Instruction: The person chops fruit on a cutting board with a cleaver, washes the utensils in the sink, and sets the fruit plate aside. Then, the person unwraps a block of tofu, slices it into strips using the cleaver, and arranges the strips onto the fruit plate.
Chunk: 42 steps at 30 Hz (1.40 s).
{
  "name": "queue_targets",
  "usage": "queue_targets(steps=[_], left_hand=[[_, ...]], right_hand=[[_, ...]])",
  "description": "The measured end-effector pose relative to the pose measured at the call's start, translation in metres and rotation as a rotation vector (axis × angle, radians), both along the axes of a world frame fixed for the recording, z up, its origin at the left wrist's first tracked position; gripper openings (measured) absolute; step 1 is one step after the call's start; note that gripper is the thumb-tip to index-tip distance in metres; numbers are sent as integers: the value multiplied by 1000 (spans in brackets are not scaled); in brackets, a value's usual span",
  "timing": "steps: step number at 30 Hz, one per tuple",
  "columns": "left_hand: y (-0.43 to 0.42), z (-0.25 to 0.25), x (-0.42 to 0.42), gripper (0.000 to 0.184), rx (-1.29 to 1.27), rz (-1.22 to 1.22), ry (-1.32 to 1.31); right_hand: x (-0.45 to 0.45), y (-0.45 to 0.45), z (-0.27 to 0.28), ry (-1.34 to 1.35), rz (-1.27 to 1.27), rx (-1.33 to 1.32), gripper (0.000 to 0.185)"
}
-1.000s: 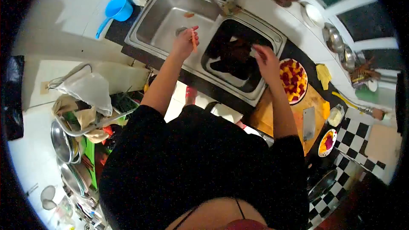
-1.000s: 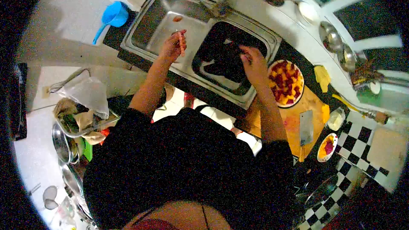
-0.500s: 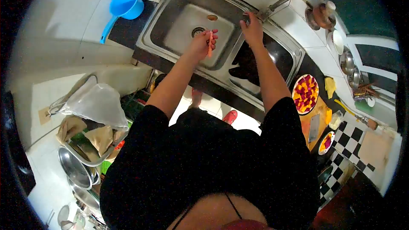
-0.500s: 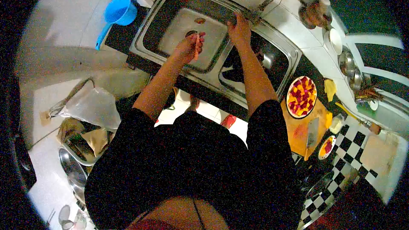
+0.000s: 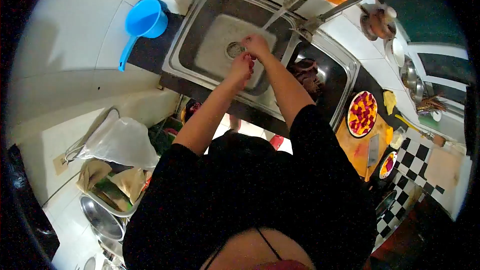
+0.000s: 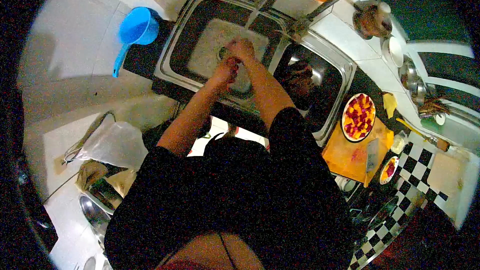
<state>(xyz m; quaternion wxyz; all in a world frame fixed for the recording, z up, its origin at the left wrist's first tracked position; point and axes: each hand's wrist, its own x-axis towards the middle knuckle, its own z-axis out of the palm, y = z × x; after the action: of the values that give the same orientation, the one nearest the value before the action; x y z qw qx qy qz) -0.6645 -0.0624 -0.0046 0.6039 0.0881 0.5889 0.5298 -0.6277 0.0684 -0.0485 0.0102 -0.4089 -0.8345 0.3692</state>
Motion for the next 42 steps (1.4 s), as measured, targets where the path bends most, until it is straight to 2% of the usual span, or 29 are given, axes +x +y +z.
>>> queue_targets(steps=[4,6,7,8,10,11,12,13,17,19,20,21,22,24,25,28,30,31,32,33,34,36,37,38,39,40,41,42], left_hand=[[-8,2,-22,18,40,-34,-60],[-12,22,-26,17,-59,113,-229],[-11,11,-31,17,-59,114,-230],[-9,-10,-36,17,36,103,-277],[-7,-22,-36,17,133,92,-330],[-4,-19,-34,16,57,10,-196],[-3,-15,-32,15,-21,-72,-58],[-3,-11,-29,15,-26,-75,-59],[-6,6,-29,14,-44,-59,6],[-14,3,-42,14,-75,-79,10],[-16,-2,-50,16,-15,-131,-156],[-17,-7,-56,19,48,-182,-323],[-18,-13,-58,19,44,-185,-329],[-18,-23,-62,19,208,-232,-579],[-19,-25,-62,19,205,-234,-581],[-18,-22,-58,15,163,-201,-695],[-17,-10,-46,19,36,-143,-286],[-12,-25,-44,19,37,-145,-287],[-4,-53,-43,22,54,-189,181],[-2,-60,-40,25,68,-228,648],[-1,-66,-39,25,67,-230,646],[1,-47,-40,25,-15,-316,850],[1,-33,-39,25,-16,-317,851],[0,-20,-39,24,18,-284,495],[-1,-12,-39,22,48,-245,139],[-2,-14,-41,22,47,-245,142],[-2,-19,-44,21,48,-210,-72],[-3,-20,-46,21,49,-174,-286]], right_hand=[[-24,6,-11,34,-59,-169,34],[-24,-4,21,345,-647,-955,27],[-30,-8,0,343,-646,-955,27],[-36,-16,-41,718,-638,-936,24],[-34,-22,-71,1087,-614,-890,21],[-28,-24,-75,754,-490,-496,22],[-26,-19,-79,535,-441,-398,24],[-24,-15,-82,318,-377,-301,27],[-18,0,-63,296,-444,-308,27],[-12,-2,-22,185,-311,-460,30],[-9,-7,-7,145,-267,-512,31],[-8,-13,-2,330,-385,-632,33],[-6,-18,3,516,-505,-748,35],[1,-5,-27,518,-532,-846,33],[5,-1,-39,519,-553,-944,31],[10,-12,-22,676,-714,-1099,28],[7,-22,-3,723,-734,-1128,27],[4,-26,7,772,-750,-1158,26],[2,-29,16,771,-753,-1156,26],[0,-31,21,833,-801,-1175,27],[-2,-35,26,896,-848,-1193,27],[-10,-30,-11,966,-900,-1133,27],[-13,-29,-24,1037,-948,-1068,27],[-12,-28,-24,1039,-948,-1071,27],[-10,-27,-24,885,-867,-967,27],[-7,-26,-23,733,-781,-862,28],[-6,-23,-29,734,-781,-864,28],[-5,-18,-43,410,-615,-539,28]])
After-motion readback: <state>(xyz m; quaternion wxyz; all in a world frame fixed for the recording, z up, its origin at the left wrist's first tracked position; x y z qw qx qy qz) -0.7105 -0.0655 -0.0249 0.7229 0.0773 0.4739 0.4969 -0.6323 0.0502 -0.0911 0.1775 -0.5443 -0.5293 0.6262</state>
